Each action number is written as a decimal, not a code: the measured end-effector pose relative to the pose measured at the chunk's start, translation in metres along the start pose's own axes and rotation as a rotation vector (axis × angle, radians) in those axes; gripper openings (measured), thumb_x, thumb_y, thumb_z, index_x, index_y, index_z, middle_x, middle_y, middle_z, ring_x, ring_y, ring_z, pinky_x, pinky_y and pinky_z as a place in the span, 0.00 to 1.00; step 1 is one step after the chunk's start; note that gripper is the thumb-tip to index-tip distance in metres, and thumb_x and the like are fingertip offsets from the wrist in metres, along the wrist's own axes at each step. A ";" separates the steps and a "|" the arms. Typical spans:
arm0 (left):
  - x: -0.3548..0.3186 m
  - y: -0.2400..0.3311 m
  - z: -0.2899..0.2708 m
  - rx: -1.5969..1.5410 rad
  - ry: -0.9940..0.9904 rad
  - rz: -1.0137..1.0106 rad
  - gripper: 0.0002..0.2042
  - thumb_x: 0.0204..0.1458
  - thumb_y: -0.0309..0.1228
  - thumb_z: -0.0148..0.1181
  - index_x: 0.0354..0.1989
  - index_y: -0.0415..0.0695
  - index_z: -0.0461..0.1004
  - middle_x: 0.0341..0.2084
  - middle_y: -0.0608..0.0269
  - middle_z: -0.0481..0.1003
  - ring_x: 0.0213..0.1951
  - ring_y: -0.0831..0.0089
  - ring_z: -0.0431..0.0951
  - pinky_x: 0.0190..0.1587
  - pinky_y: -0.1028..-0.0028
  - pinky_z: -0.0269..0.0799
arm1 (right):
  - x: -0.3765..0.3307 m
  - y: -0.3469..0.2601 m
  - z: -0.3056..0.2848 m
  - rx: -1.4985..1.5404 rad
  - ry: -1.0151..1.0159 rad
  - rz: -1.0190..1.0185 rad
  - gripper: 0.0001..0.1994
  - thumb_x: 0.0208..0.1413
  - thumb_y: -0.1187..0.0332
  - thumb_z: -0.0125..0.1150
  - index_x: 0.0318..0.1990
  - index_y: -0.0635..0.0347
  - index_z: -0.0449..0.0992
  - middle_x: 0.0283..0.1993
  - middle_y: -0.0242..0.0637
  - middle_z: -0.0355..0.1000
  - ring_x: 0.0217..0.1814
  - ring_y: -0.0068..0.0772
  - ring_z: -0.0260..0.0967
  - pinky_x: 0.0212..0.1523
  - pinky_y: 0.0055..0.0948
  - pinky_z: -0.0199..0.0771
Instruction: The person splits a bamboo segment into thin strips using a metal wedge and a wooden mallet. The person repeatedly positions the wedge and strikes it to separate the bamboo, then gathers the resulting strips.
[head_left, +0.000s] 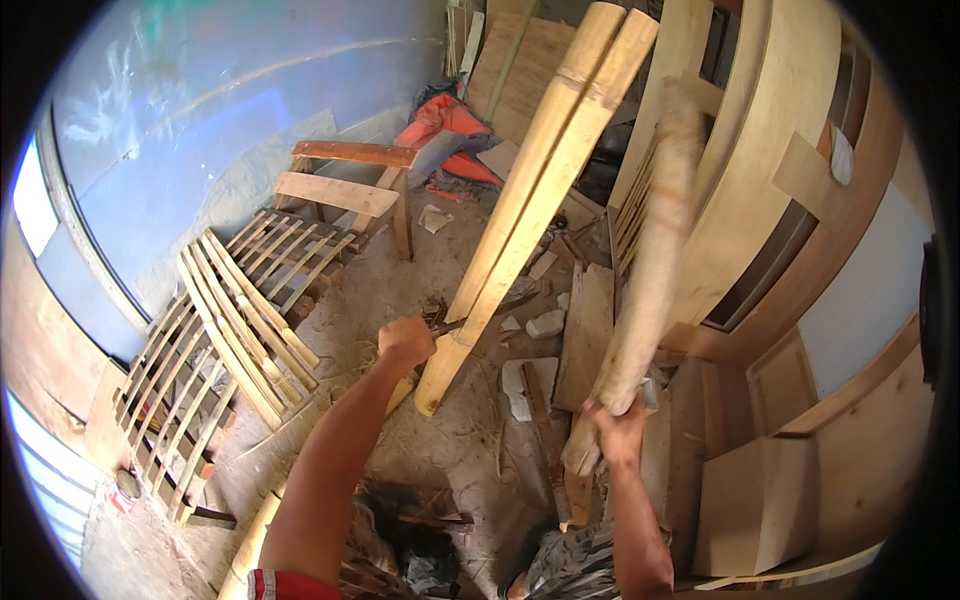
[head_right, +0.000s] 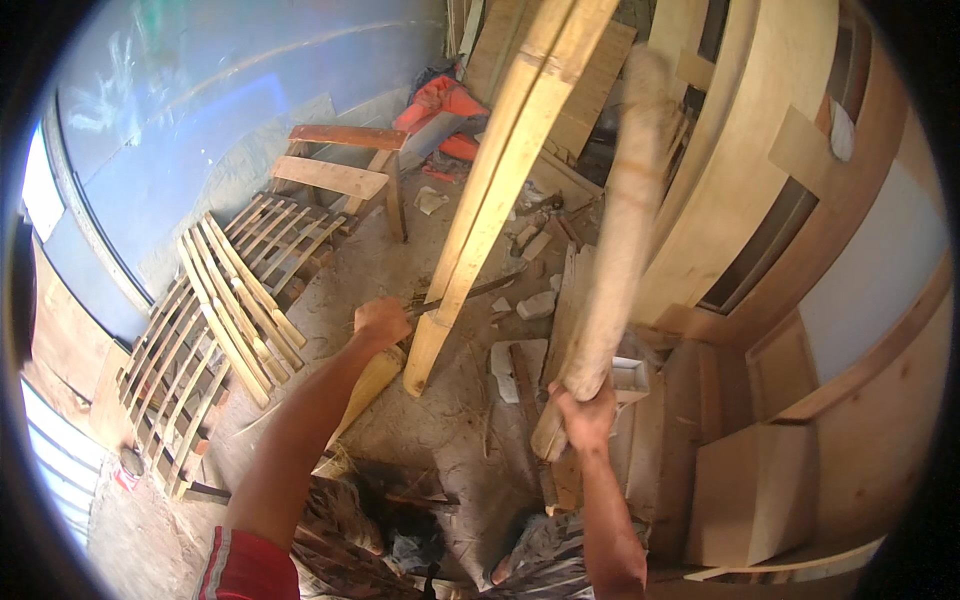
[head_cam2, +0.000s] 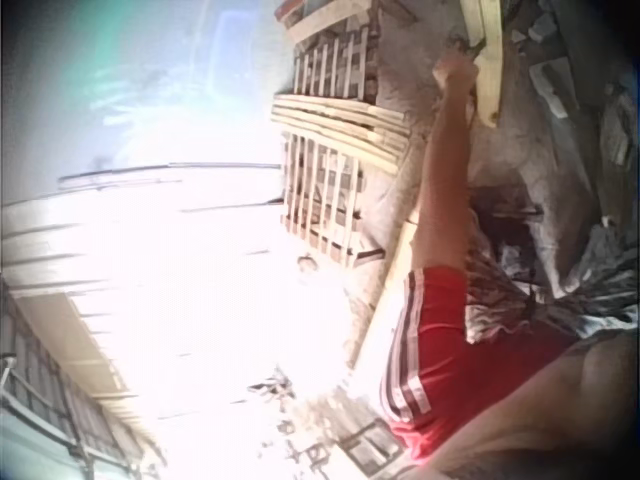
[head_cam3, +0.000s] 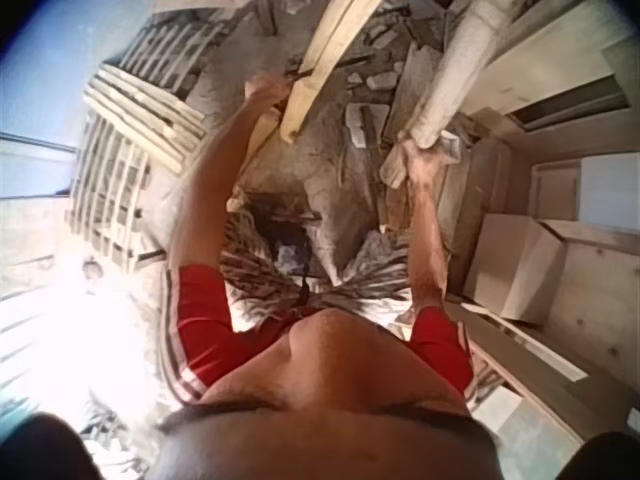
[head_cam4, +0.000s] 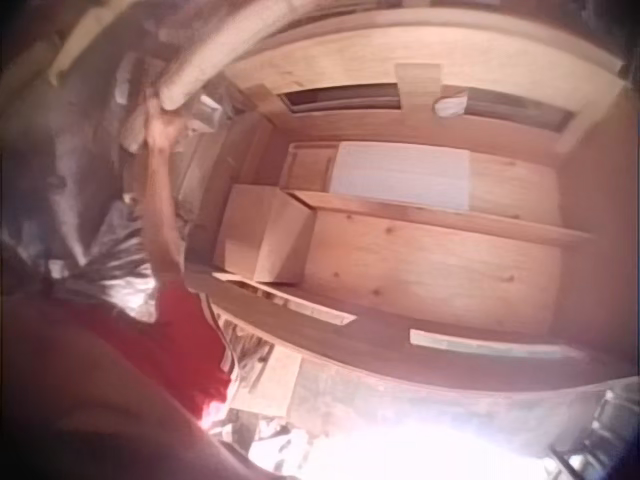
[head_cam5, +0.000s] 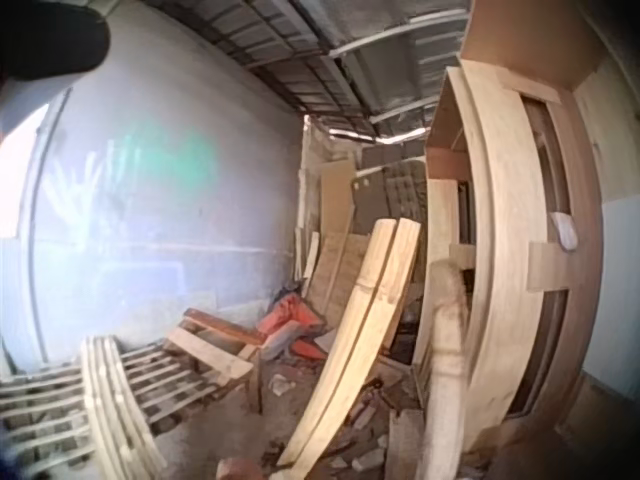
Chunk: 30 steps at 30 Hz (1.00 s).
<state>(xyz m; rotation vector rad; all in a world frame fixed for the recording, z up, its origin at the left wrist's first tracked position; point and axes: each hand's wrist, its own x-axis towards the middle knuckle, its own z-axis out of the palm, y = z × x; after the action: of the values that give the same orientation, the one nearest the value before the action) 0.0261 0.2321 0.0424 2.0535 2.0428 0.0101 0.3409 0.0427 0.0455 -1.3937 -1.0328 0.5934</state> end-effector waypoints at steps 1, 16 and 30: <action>-0.002 -0.009 0.003 -0.027 0.037 -0.008 0.13 0.50 0.36 0.61 0.37 0.40 0.81 0.35 0.50 0.81 0.40 0.56 0.83 0.42 0.60 0.78 | 0.008 -0.015 -0.001 0.045 0.006 0.038 0.34 0.43 0.64 0.74 0.56 0.74 0.67 0.51 0.50 0.74 0.51 0.41 0.73 0.54 0.36 0.70; -0.034 -0.077 -0.020 -0.086 0.140 -0.025 0.12 0.49 0.34 0.60 0.37 0.41 0.82 0.37 0.47 0.81 0.42 0.54 0.83 0.43 0.62 0.79 | -0.089 0.080 0.025 -0.274 -0.704 0.687 0.46 0.34 0.59 0.81 0.61 0.73 0.64 0.56 0.51 0.71 0.57 0.45 0.69 0.57 0.38 0.70; -0.044 -0.097 0.001 -0.147 0.114 -0.052 0.11 0.50 0.33 0.60 0.38 0.42 0.82 0.39 0.51 0.82 0.42 0.56 0.83 0.43 0.63 0.79 | -0.035 0.072 0.022 -0.492 0.006 -0.267 0.30 0.54 0.65 0.65 0.61 0.68 0.60 0.58 0.50 0.65 0.57 0.46 0.67 0.56 0.43 0.69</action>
<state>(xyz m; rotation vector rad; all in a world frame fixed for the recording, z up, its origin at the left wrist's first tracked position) -0.0696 0.1872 0.0313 1.9511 2.0926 0.2658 0.3225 0.0340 -0.0350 -1.6377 -1.3940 0.1386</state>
